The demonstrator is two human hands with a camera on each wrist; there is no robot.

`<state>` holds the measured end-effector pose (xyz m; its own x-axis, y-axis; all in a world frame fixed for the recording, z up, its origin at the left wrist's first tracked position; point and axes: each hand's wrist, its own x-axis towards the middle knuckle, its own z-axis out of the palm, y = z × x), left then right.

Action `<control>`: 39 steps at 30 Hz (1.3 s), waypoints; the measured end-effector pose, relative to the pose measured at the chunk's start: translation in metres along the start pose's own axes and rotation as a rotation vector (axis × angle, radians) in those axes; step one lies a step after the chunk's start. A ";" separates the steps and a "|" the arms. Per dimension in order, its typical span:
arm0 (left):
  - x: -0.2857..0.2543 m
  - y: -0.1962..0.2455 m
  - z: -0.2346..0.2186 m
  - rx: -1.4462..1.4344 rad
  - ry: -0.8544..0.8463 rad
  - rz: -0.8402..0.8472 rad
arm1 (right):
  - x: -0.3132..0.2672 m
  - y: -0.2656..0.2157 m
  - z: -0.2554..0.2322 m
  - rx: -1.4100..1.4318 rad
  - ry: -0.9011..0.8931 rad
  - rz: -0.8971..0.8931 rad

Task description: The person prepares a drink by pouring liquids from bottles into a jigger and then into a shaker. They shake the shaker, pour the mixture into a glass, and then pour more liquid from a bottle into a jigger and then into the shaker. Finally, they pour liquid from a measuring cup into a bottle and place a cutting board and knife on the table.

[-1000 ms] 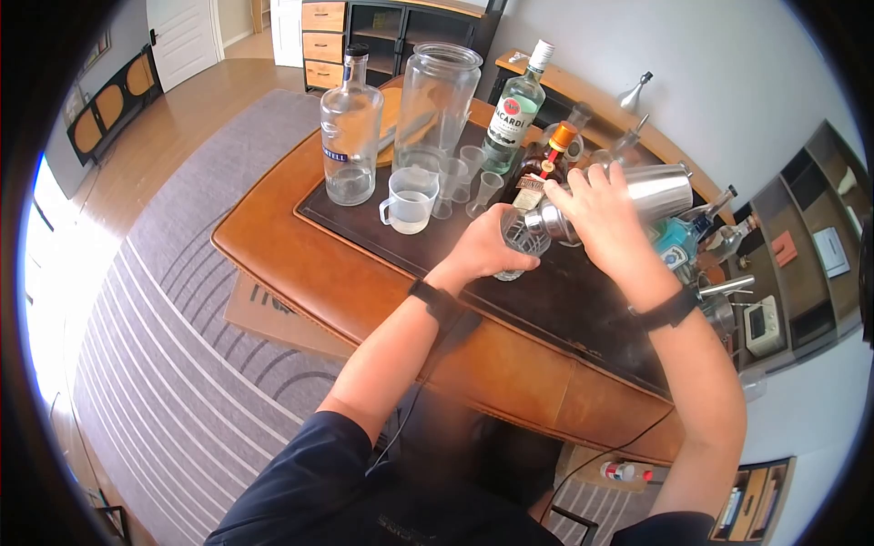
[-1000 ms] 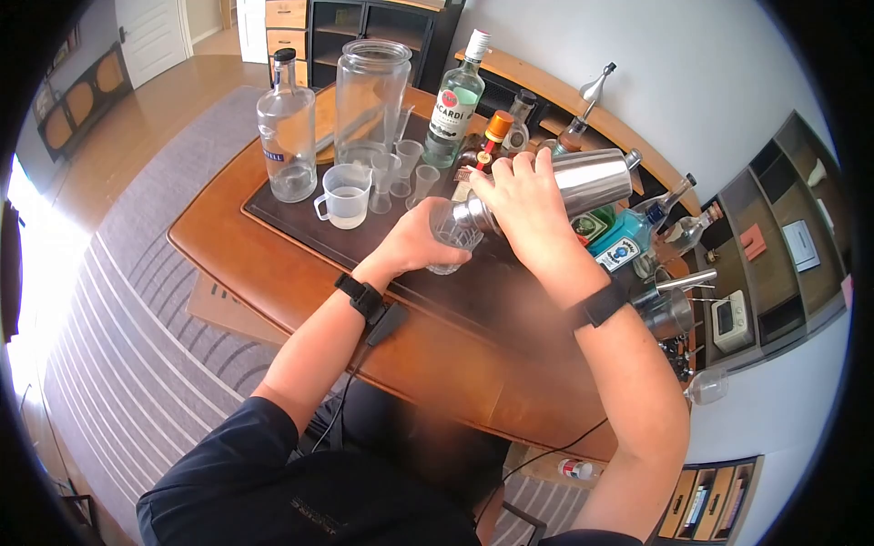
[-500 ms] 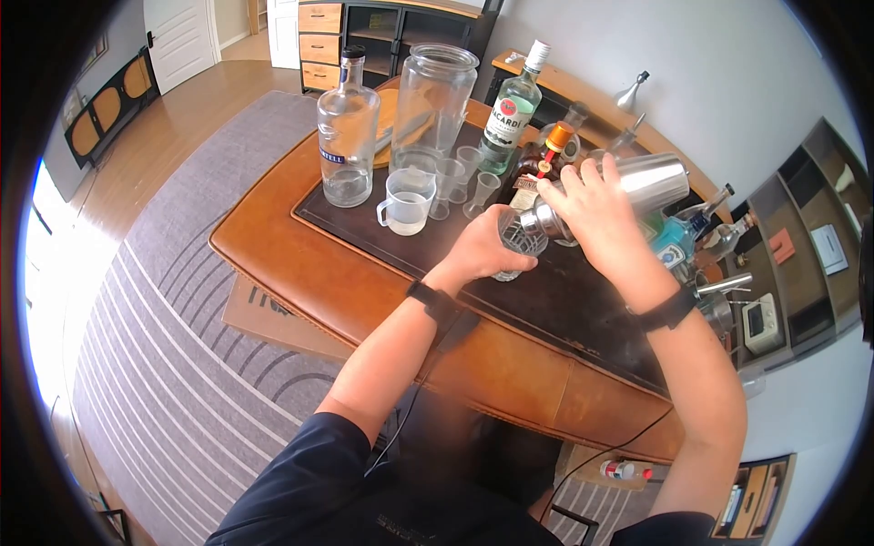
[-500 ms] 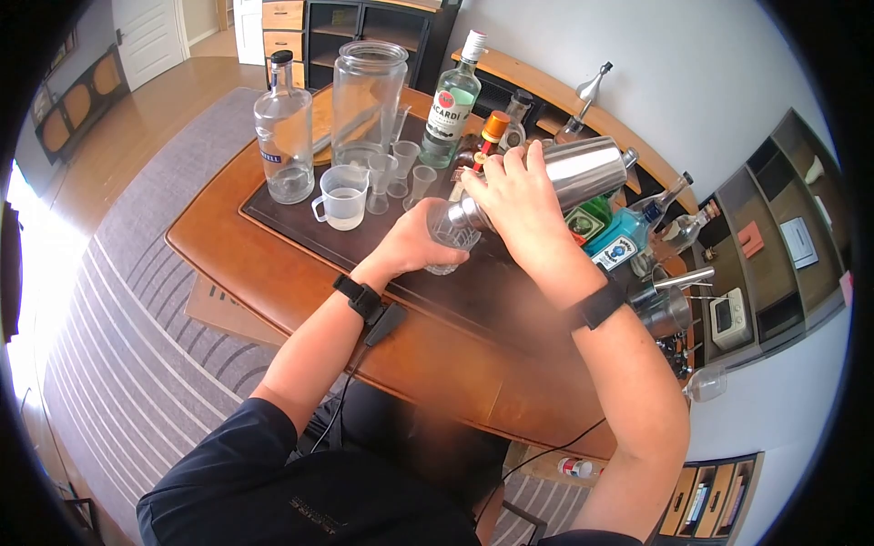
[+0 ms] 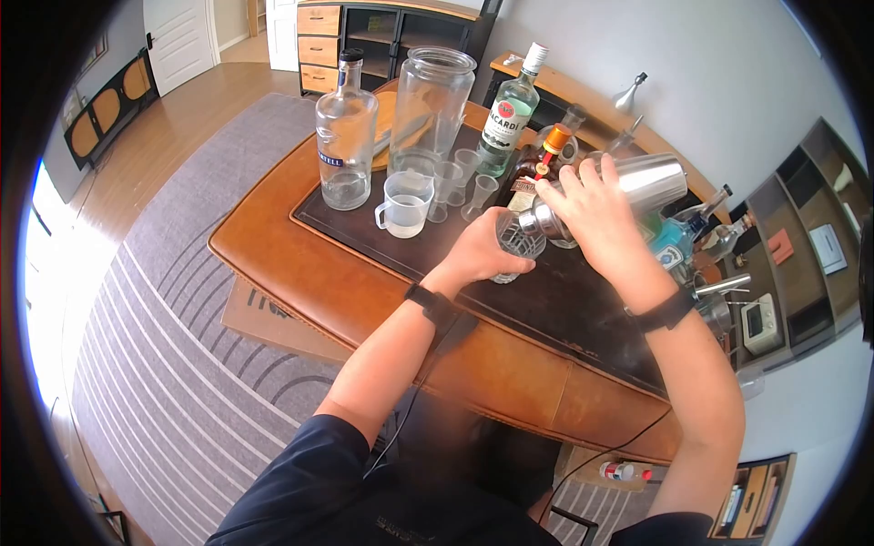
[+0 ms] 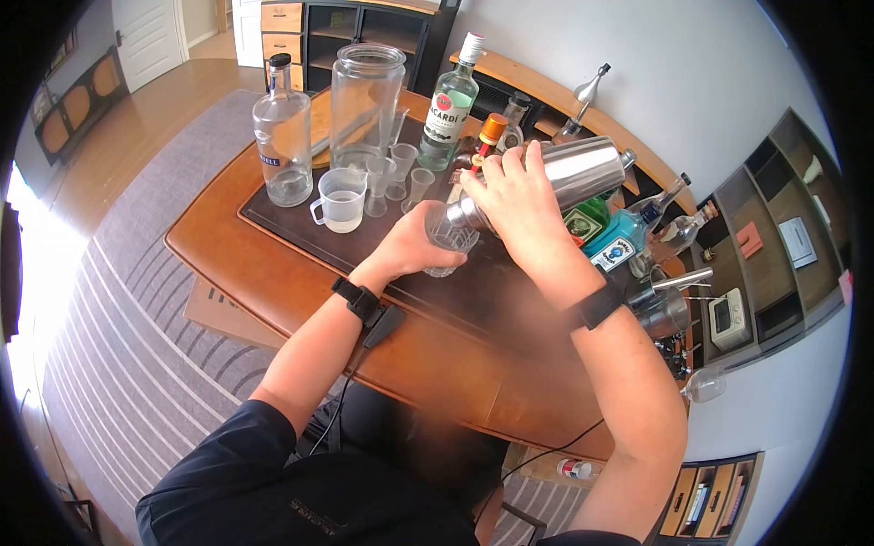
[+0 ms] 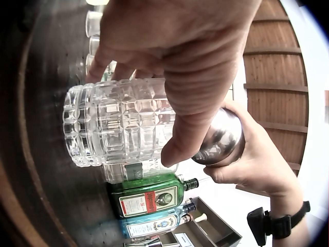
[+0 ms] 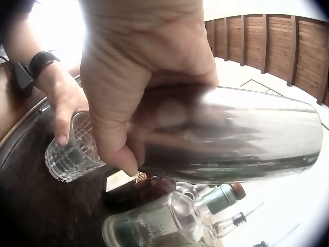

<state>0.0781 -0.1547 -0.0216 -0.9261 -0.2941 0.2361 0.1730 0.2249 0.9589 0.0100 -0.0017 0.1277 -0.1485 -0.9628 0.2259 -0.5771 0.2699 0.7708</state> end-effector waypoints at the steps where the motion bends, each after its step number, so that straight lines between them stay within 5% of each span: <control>1: 0.000 0.000 0.000 -0.004 0.000 0.000 | 0.000 0.000 0.000 -0.004 0.002 0.000; 39: 0.000 0.002 -0.001 0.042 -0.007 -0.008 | -0.019 -0.005 0.024 0.138 -0.024 0.058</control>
<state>0.0792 -0.1552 -0.0193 -0.9299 -0.2896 0.2270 0.1513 0.2613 0.9533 -0.0032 0.0143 0.1054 -0.2027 -0.9462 0.2523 -0.6719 0.3218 0.6671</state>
